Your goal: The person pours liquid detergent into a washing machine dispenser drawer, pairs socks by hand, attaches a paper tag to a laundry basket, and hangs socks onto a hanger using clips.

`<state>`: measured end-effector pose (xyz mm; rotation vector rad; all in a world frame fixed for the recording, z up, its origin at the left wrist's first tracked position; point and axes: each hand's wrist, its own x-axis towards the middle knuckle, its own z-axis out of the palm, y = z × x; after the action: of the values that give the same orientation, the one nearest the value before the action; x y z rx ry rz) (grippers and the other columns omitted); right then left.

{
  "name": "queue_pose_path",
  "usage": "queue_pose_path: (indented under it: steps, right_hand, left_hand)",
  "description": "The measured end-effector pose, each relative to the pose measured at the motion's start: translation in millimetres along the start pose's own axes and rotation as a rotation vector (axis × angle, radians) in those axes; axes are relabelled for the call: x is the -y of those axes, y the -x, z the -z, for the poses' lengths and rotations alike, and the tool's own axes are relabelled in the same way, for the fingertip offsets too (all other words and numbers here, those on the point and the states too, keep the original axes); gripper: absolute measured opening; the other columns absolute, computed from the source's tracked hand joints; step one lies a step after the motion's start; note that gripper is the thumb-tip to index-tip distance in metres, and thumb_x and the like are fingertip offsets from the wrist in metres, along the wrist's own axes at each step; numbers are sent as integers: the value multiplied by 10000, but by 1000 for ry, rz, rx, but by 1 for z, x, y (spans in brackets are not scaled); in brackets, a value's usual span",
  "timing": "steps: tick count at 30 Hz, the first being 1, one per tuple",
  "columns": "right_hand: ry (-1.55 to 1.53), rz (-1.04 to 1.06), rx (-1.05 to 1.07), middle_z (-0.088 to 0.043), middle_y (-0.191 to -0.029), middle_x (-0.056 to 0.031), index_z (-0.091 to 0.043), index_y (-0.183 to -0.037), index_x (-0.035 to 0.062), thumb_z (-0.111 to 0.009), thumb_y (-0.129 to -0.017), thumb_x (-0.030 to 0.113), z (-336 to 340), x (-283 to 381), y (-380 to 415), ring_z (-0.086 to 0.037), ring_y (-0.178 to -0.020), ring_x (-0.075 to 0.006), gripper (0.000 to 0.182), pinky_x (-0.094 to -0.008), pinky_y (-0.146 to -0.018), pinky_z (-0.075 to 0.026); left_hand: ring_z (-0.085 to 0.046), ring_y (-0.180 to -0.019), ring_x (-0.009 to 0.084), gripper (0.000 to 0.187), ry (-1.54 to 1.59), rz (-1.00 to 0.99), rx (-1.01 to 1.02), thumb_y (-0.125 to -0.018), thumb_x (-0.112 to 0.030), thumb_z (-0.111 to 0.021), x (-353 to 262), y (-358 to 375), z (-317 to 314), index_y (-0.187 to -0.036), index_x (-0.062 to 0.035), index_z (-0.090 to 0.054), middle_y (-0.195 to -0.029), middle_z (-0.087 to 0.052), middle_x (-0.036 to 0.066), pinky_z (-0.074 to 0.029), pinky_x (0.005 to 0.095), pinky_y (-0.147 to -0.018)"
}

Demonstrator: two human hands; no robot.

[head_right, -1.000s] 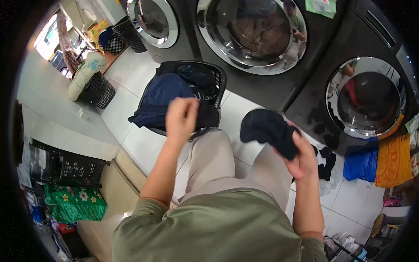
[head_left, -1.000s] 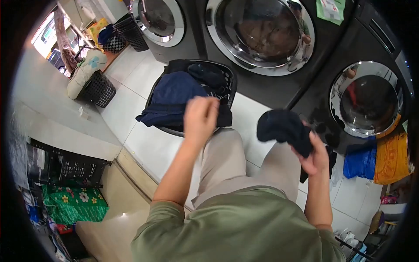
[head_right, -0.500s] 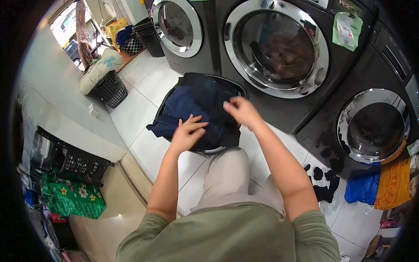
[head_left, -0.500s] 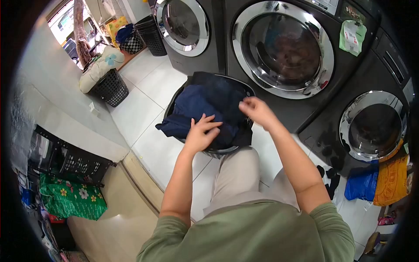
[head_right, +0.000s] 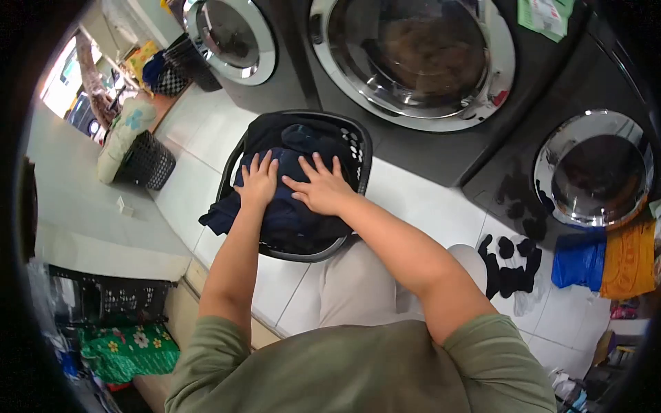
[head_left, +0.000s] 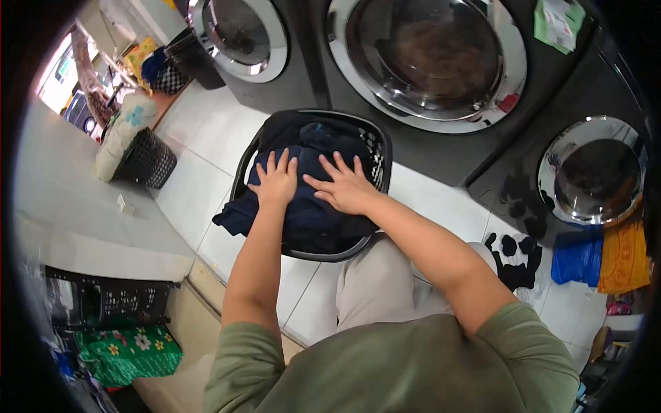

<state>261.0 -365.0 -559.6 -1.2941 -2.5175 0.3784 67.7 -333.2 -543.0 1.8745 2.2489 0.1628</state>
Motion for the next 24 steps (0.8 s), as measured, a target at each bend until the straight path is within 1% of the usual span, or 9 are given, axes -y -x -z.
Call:
queue_pose_path:
  steps: [2, 4, 7, 9, 12, 15, 17, 20, 24]
  right_hand:
    - [-45, 8, 239, -150, -1592, -167, -382, -1443, 428, -449, -957, 526, 23, -6, -15, -116, -1455, -435, 499, -702, -1075, -108]
    - [-65, 96, 168, -207, -1573, -175, -444, -1413, 383, -520, -924, 488, 34, -5, 2, -182, -1440, -424, 506, -676, -1077, -172]
    - [-261, 141, 29, -347, -1497, -174, -585, -1292, 130, -569, -912, 406, 52, 8, 87, -307, -1391, -385, 470, -712, -1029, -232]
    - [-769, 278, -138, -586, -1279, -169, -602, -1262, 80, -602, -929, 292, 61, -18, 167, -540, -1214, -301, 394, -444, -1039, -397]
    - [-976, -372, -238, -658, -1183, -73, -626, -1240, 94, -591, -949, 192, 61, -72, 328, -650, -1002, -195, 309, -326, -911, -489]
    - [-1165, -856, -1068, -662, -1070, -70, -645, -1114, -2, -579, -939, 90, 14, -142, 470, -648, -908, -164, 208, -330, -806, -539]
    - [-421, -1585, -702, -711, -912, -132, -691, -1013, 46, -659, -859, 270, -28, -186, 566, -685, -845, -248, 274, -366, -766, -532]
    - [-623, -1774, -521, -699, -1066, -116, -704, -1025, 87, -690, -849, 304, -112, -251, 674, -664, -971, -284, 280, -378, -843, -509]
    - [-1122, -1795, -1526, -662, -1183, -62, -689, -1100, 87, -702, -869, 299, -92, -278, 666, -617, -1072, -250, 314, -358, -920, -467]
  left_hand:
    - [-249, -1419, 385, 529, -45, -17, -52, -978, -555, -302, 4, -7, -4, -1457, -341, -366, -1562, -277, 22, -175, 774, -1023]
    - [-398, -1338, 339, 497, -182, -475, -274, -1000, -436, -354, 47, -46, -40, -1405, -166, -451, -1461, -437, 83, -296, 543, -1106]
    - [-450, -1290, 350, 354, 6, -516, -212, -1023, -170, -356, 39, -31, -25, -1318, -45, -505, -1394, -500, 156, -352, 426, -1088]
    - [-459, -1279, 360, 373, -184, -830, -356, -1021, -213, -400, 106, -96, -57, -1319, -20, -517, -1391, -494, 192, -338, 434, -1097]
    - [-440, -1302, 362, 482, 166, -448, -393, -964, -262, -556, 70, -52, -22, -1369, -13, -478, -1394, -475, 238, -328, 407, -1095]
    - [-468, -1250, 349, 468, 239, -355, -694, -916, -189, -600, 43, -1, 4, -1330, 7, -503, -1327, -526, 221, -332, 430, -1075]
    - [-500, -1175, 336, 416, 144, -576, -891, -891, -105, -583, -41, 86, 21, -1282, 23, -525, -1244, -561, 194, -351, 443, -1050]
    - [-493, -1202, 339, 340, 218, -1046, -552, -872, 6, -555, -153, 189, -10, -1212, 7, -563, -1271, -537, 185, -364, 433, -1046]
    - [-591, -1038, 335, 294, 327, -1446, 129, -766, -10, -645, -226, 279, -59, -1036, -113, -695, -1183, -565, 155, -501, 452, -866]
